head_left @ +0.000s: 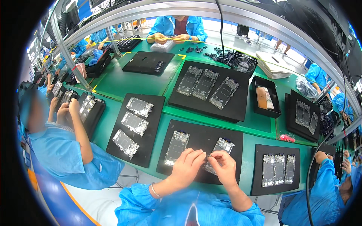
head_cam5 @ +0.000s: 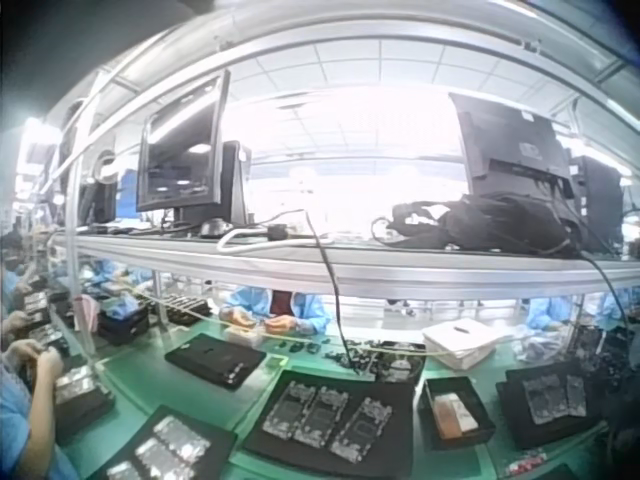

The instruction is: The person assembles electronic components on a green workbench, repeatedly picking up small parts and attaching them to circuit boards. They handle multiple boards and components, placing finished units into black trays. The task involves precise hand movements and coordination with other workers in a cleanroom environment.

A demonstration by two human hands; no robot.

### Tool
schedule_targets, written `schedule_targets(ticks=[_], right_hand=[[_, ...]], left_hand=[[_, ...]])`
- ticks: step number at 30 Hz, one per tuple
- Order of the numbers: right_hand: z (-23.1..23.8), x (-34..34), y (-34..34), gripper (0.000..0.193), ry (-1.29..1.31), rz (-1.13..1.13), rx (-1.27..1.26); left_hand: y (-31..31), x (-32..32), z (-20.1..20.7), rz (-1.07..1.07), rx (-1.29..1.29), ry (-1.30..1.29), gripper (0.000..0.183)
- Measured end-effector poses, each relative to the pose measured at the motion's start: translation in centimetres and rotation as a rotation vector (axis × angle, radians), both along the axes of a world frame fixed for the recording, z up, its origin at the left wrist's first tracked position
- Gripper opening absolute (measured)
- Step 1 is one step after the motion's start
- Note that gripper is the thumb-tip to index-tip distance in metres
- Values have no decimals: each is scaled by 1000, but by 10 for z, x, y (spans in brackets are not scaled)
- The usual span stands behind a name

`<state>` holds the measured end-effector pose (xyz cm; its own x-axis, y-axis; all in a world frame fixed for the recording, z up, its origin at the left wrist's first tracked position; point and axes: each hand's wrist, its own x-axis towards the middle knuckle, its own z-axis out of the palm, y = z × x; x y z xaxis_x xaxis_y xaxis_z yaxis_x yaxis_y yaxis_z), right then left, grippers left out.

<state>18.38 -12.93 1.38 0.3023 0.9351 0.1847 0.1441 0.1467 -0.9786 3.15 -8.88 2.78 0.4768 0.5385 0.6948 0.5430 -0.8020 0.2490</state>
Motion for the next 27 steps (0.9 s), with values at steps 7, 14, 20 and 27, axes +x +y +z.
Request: schedule_targets(ticks=[7, 14, 20, 27], right_hand=[[6, 2, -1, 14, -69, 6, -25], [0, 17, 10, 21, 49, 68, -76], [-46, 86, 4, 26, -43, -219, -264], [-60, 113, 1, 35, -111, -215, -419]], left_hand=[[-1, -1, 0, -16, 31, -12, 43], [18, 8, 3, -55, -109, 2, 44], [102, 25, -37, -51, -484, 345, 55], [91, 106, -53, -374, -472, 366, 63]])
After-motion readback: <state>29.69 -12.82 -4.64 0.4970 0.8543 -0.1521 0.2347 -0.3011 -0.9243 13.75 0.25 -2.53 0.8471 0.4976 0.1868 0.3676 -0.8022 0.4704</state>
